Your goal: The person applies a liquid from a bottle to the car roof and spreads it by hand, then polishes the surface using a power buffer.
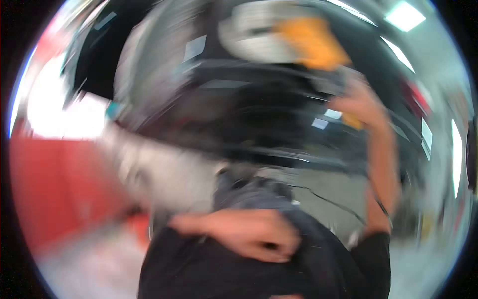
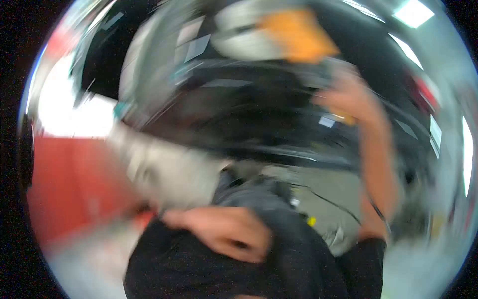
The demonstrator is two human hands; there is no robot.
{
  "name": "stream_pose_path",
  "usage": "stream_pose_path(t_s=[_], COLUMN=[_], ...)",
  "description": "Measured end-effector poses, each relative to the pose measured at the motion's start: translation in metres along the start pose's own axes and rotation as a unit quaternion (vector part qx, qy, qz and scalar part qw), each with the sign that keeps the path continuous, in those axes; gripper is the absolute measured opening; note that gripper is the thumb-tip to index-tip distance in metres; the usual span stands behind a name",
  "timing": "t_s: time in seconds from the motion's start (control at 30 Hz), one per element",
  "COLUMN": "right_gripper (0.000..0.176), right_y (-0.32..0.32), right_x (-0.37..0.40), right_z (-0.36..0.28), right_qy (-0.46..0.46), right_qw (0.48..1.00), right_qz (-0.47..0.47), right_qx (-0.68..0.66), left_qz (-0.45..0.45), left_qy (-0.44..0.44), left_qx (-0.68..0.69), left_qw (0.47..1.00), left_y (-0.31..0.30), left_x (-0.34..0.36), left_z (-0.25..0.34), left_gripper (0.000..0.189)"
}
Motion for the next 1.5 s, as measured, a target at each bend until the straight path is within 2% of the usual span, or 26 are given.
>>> stream_pose_path(t_s=[0.03,0.07,0.1,0.13,0.17,0.2,0.27,0.3,0.4,0.47,0.53,0.6,0.67,0.7,0.77,0.83,0.87,0.9,1.0,1.1,1.2,1.23,1.27,1.33,1.43,1.5], right_gripper=[0.042,0.040,0.042,0.064,0.088,0.102,0.104,0.104,0.105,0.106,0.105,0.100,0.092,0.088,0.087,0.089,0.090,0.091,0.103,0.109,0.112,0.112,0.112,0.113,0.113,0.110], right_y=[-0.001,0.005,0.007,0.002,0.001,0.004,0.007,0.001,0.009,0.014,0.021,0.028,0.026,0.030,0.035,0.031,0.035,0.036,0.026,0.026,0.017,0.016,0.013,0.007,0.004,-0.004], right_x=[-0.009,-0.021,-0.017,-0.011,0.007,0.005,0.012,-0.016,-0.021,-0.022,-0.021,-0.014,-0.007,-0.011,-0.012,-0.002,-0.005,-0.010,-0.005,-0.009,-0.007,-0.008,-0.011,-0.012,-0.012,-0.012], right_z=[-0.005,0.022,0.018,0.013,-0.006,-0.006,-0.006,-0.009,-0.005,-0.006,-0.006,-0.008,-0.024,-0.020,-0.015,-0.034,-0.022,-0.012,-0.032,-0.019,-0.022,-0.021,-0.020,-0.023,-0.027,-0.037], right_qy=[0.003,0.015,-0.064,0.001,0.033,0.085,0.101,0.117,0.135,0.139,0.139,0.131,0.125,0.113,0.097,0.115,0.101,0.087,0.168,0.112,0.112,0.107,0.103,0.105,0.094,0.129], right_qw=[0.998,0.999,0.994,0.998,0.997,0.994,0.994,0.993,0.991,0.990,0.990,0.990,0.990,0.990,0.989,0.986,0.988,0.989,0.982,0.991,0.992,0.992,0.993,0.993,0.994,0.991], right_qz=[-0.012,-0.009,0.059,-0.005,0.045,0.040,0.032,0.022,0.022,0.029,0.033,0.057,0.042,0.048,0.109,0.105,0.111,0.119,0.069,0.079,0.063,0.060,0.063,0.046,0.051,0.019], right_qx=[0.057,0.039,0.065,0.061,0.055,0.061,0.004,-0.006,-0.007,-0.007,-0.010,-0.019,-0.057,-0.062,-0.014,-0.052,-0.035,-0.019,-0.046,0.000,0.007,0.013,0.016,0.005,0.004,-0.010], left_qz=[-0.011,0.028,0.085,0.138,0.172,0.221,0.331,0.350,0.373,0.390,0.407,0.428,0.479,0.434,0.433,0.481,0.474,0.450,0.425,0.476,0.488,0.507,0.495,0.491,0.459,0.475], left_qy=[-0.059,-0.079,-0.109,-0.144,-0.197,-0.256,-0.311,-0.327,-0.282,-0.263,-0.235,-0.286,-0.212,-0.208,-0.159,-0.150,-0.109,-0.111,-0.128,-0.042,-0.035,-0.061,-0.096,-0.096,-0.091,-0.133], left_qx=[-0.003,-0.080,-0.146,-0.205,-0.212,-0.231,-0.274,-0.260,-0.316,-0.369,-0.300,-0.439,-0.483,-0.533,-0.566,-0.473,-0.538,-0.555,-0.601,-0.470,-0.271,-0.254,-0.377,-0.543,-0.602,-0.513], left_qw=[0.998,0.993,0.980,0.958,0.942,0.912,0.848,0.838,0.826,0.802,0.830,0.737,0.701,0.696,0.683,0.723,0.688,0.691,0.664,0.742,0.829,0.821,0.777,0.674,0.648,0.702], left_y=[-0.028,-0.048,-0.056,-0.061,-0.066,-0.072,-0.072,-0.105,-0.128,-0.160,-0.201,-0.266,-0.279,-0.311,-0.341,-0.384,-0.398,-0.404,-0.435,-0.435,-0.402,-0.380,-0.357,-0.372,-0.387,-0.373], left_x=[0.007,0.018,0.039,0.060,0.082,0.101,0.108,0.113,0.099,0.113,0.130,0.146,0.098,0.090,0.045,0.013,-0.001,-0.017,-0.045,-0.063,-0.074,-0.084,-0.092,-0.089,-0.086,-0.099], left_z=[0.009,0.012,0.006,0.002,-0.006,-0.008,-0.011,-0.003,0.032,0.044,0.050,0.056,0.068,0.072,0.071,0.056,0.046,0.044,0.019,-0.001,0.005,0.006,0.009,-0.008,-0.013,0.004], left_gripper=[0.010,0.015,0.018,0.024,0.027,0.031,0.049,0.047,0.036,0.046,0.043,0.040,0.037,0.038,0.039,0.048,0.053,0.054,0.058,0.061,0.059,0.048,0.036,0.031,0.029,0.029])
Point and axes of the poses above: each hand's wrist, its own x-axis away from the middle knuckle, its own y-axis out of the palm, z = x × y, the point moved 1 cm from there along -x, towards the middle knuckle, and after that the axes turned 3 degrees about -x, right-handed, at the moved point
